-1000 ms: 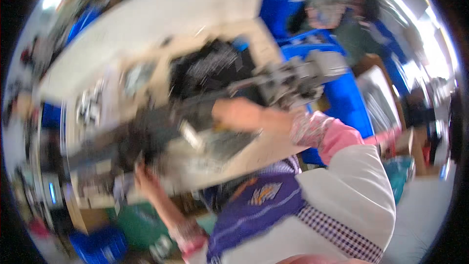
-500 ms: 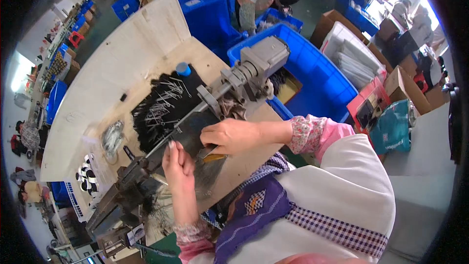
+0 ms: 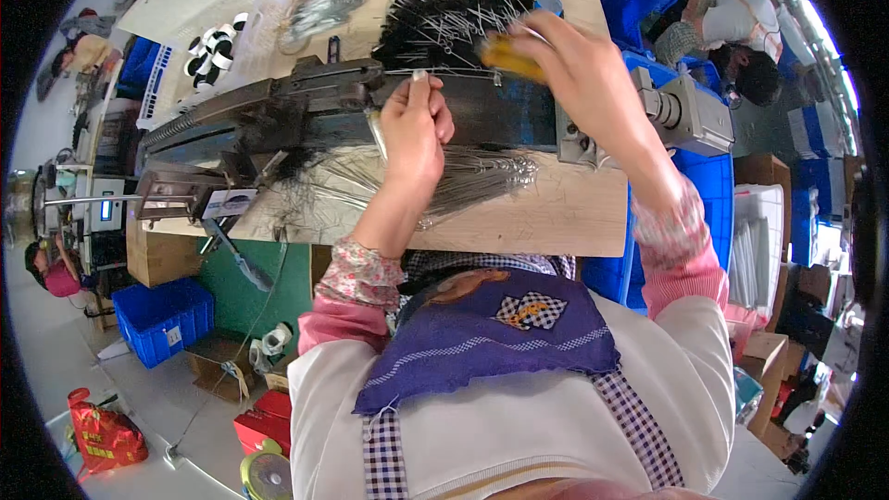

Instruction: The recorder is using various tools to assemble small metal components at a industrial workbench.

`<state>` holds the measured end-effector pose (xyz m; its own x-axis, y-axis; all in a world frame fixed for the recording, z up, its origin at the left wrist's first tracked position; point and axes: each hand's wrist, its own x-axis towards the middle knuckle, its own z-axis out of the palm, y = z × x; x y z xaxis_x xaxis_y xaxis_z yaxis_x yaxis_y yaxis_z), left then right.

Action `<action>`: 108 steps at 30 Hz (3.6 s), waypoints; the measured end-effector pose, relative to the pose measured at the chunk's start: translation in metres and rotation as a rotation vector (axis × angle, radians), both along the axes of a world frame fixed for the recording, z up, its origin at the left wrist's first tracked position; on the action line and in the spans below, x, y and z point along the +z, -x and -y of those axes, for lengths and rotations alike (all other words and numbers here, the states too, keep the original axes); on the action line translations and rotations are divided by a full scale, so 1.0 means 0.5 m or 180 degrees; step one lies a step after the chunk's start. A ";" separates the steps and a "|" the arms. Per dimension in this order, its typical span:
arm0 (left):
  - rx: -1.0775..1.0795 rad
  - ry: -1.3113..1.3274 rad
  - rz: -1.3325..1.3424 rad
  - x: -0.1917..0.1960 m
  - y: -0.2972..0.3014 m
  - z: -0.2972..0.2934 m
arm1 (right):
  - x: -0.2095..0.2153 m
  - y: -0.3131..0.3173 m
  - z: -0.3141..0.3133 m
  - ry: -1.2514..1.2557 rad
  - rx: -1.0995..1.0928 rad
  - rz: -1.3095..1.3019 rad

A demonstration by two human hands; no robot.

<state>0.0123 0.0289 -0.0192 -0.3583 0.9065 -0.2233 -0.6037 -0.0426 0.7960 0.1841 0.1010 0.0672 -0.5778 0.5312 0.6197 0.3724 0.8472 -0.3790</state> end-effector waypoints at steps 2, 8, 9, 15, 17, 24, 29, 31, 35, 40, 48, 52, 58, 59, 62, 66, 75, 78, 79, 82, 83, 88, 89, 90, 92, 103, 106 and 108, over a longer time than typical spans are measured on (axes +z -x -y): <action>0.0058 -0.0001 -0.0071 -0.002 -0.003 0.004 | -0.030 0.072 -0.060 -0.0014 0.0052 0.0581; 0.0107 -0.0018 -0.0026 -0.001 -0.011 0.014 | -0.052 0.141 -0.081 0.1912 0.1059 0.1265; 0.0065 -0.0016 0.0000 0.002 -0.011 0.013 | -0.050 0.129 -0.076 0.2068 0.1037 0.1105; -0.0374 -0.0167 -0.0211 -0.026 0.003 0.010 | -0.022 0.130 -0.112 0.3430 0.0923 0.0870; -0.0629 -0.0326 -0.0213 -0.018 -0.010 0.006 | -0.030 0.132 -0.127 0.3503 0.1002 0.1125; -0.0478 -0.0545 0.2524 0.059 0.006 0.012 | -0.007 0.106 -0.128 0.0220 0.0028 0.1518; -0.0617 -0.0672 0.2393 0.041 0.029 0.020 | -0.030 0.110 -0.016 -0.0389 0.0587 0.0936; -0.0533 -0.0660 0.2251 0.039 0.026 0.026 | -0.040 0.138 0.008 -0.0196 0.0654 0.0868; -0.0324 -0.0745 0.2072 0.039 0.027 0.033 | -0.024 0.129 -0.066 0.0611 0.0400 0.0594; -0.0296 -0.0764 0.1899 0.049 0.033 0.035 | -0.016 0.146 -0.055 0.0425 0.0685 0.0838; -0.0567 -0.0836 0.1805 0.042 0.041 0.032 | -0.017 0.129 -0.050 0.0002 0.0614 0.0929; -0.0630 -0.0776 0.1848 0.042 0.042 0.030 | 0.001 0.130 -0.046 0.0049 0.0651 0.0892; -0.0679 -0.1105 0.1908 0.022 0.053 0.036 | -0.017 0.138 -0.005 -0.0075 0.0091 0.0669; -0.0577 -0.1088 0.1635 0.023 0.055 0.041 | 0.011 0.135 0.004 0.0202 -0.0017 0.0598; -0.0257 -0.0659 0.1597 0.058 0.047 0.040 | -0.002 0.142 0.020 0.0054 -0.0142 0.1360; -0.0133 -0.0487 0.1652 0.073 0.056 0.046 | -0.012 0.163 0.033 -0.0653 0.0138 0.1497; -0.0474 -0.0261 0.1379 0.061 0.062 0.030 | -0.027 0.145 0.037 -0.0162 0.0104 0.1642; -0.0423 -0.0467 0.1358 0.036 0.042 0.034 | -0.066 0.079 0.081 0.0150 0.0082 0.1025; -0.0284 -0.0356 0.1285 0.033 0.024 0.038 | -0.090 0.051 0.098 0.0398 0.0024 0.1286; -0.0218 -0.0440 0.1380 -0.006 -0.017 0.039 | -0.196 0.015 0.127 0.1051 0.0021 0.1906; -0.0135 -0.0176 0.1320 -0.027 -0.028 0.030 | -0.224 0.023 0.128 0.1040 0.0049 0.1924; -0.0184 -0.0071 0.0452 0.030 -0.049 0.119 | -0.275 0.041 0.118 0.0589 0.0449 0.1558; -0.0568 -0.0547 0.0347 0.038 -0.025 0.158 | -0.269 0.035 0.120 0.0597 0.0532 0.1558; -0.0804 -0.0842 -0.0242 0.040 0.011 0.201 | -0.247 0.026 0.124 0.0722 0.0508 0.1405; -0.0418 -0.0831 -0.3053 0.000 0.099 0.291 | -0.233 0.004 0.118 0.0871 0.0490 0.1254; 0.2293 0.4051 -0.4829 -0.099 0.528 0.644 | -0.099 -0.087 0.109 0.1687 -0.0158 0.0081; 0.2059 0.4119 -0.4738 -0.137 0.463 0.595 | -0.058 -0.115 0.114 0.1800 -0.0774 -0.0848; 0.1843 0.3328 -0.6488 -0.123 0.387 0.504 | -0.007 -0.146 0.104 0.1480 -0.0906 -0.0521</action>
<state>-0.1812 -0.2229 -0.0807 -0.7072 0.5318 0.4659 0.5972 0.8021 -0.0091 0.2570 0.0492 0.0637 -0.2880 0.8902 0.3529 0.4667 0.4523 -0.7601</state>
